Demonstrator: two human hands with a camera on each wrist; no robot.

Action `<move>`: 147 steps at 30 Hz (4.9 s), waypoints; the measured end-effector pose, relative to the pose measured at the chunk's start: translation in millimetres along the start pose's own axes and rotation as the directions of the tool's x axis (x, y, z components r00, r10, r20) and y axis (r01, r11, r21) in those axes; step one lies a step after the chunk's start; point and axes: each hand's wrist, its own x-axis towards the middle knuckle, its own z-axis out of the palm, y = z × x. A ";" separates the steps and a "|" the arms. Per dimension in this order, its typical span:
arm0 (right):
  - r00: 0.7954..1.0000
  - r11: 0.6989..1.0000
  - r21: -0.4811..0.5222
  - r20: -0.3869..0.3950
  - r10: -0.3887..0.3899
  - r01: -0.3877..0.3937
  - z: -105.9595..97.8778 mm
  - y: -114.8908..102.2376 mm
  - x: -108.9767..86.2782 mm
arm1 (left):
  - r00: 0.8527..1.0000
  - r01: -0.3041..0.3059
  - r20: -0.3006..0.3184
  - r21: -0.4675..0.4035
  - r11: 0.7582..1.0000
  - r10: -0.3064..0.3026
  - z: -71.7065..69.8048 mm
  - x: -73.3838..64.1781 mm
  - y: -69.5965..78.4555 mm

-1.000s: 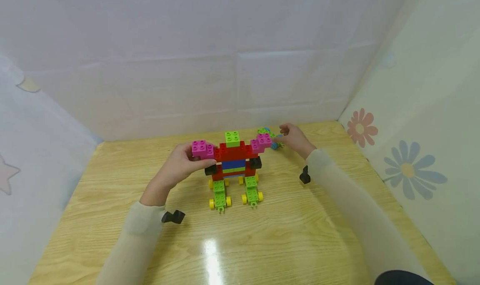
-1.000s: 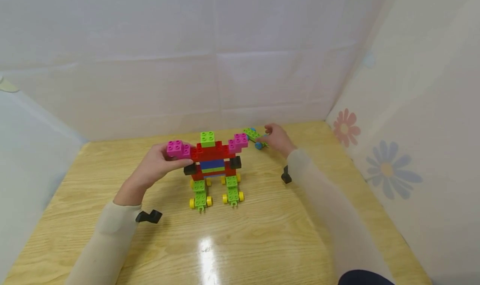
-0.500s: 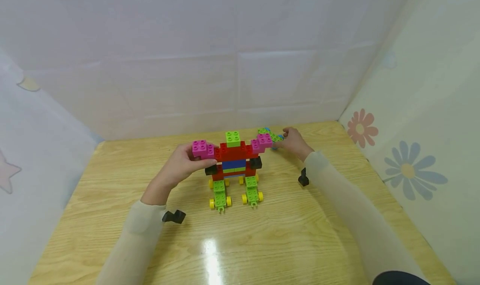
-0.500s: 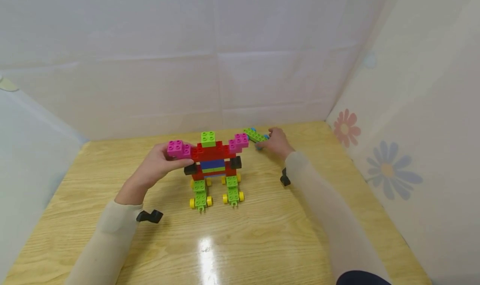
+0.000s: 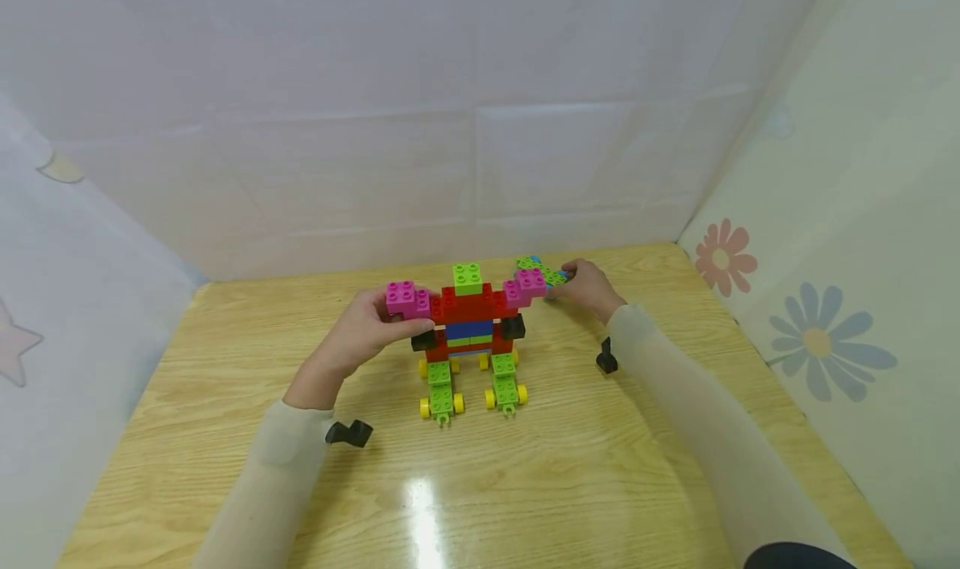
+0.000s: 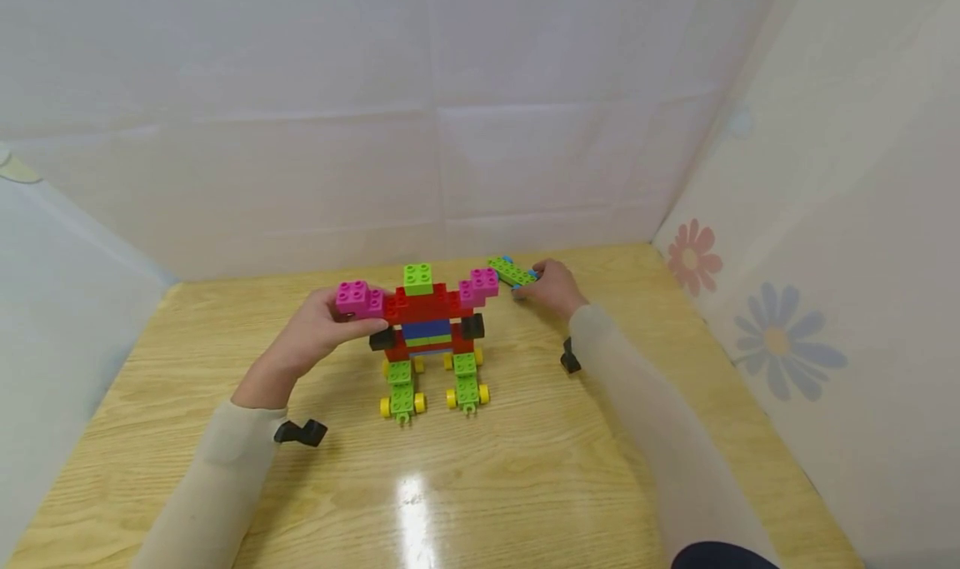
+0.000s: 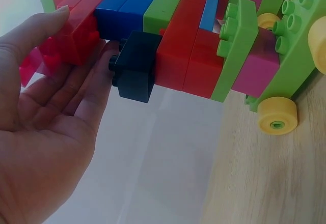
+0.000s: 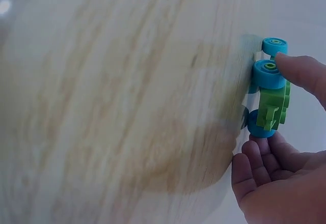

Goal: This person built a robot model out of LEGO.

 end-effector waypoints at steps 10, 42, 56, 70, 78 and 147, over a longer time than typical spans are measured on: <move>1.000 1.000 -0.020 -0.022 0.007 -0.008 -0.4 -0.9 -3.4 | 1.000 -0.013 0.007 -0.007 1.000 0.013 0.4 0.5 0.2; 0.984 0.982 -0.078 0.048 -0.171 0.174 -55.9 -72.9 -64.3 | 1.000 0.011 -0.001 -0.003 1.000 -0.011 0.0 1.2 1.9; 0.948 0.944 -0.111 0.115 -0.298 0.310 -67.7 -149.6 -96.2 | 1.000 0.009 0.002 -0.031 0.999 -0.009 0.1 0.3 4.5; 0.900 0.927 0.014 0.233 -0.369 0.376 -54.0 -192.1 -127.9 | 1.000 0.005 -0.002 -0.024 1.000 -0.005 1.6 0.3 4.7; 0.886 0.924 0.022 0.277 -0.372 0.381 -45.6 -189.9 -137.5 | 1.000 0.000 0.000 -0.028 1.000 0.000 0.4 -0.2 6.8; 0.820 0.867 0.181 0.281 -0.498 0.465 -43.9 -119.9 -134.2 | 0.987 -0.057 -0.141 0.152 0.987 0.079 -7.0 -33.1 -0.8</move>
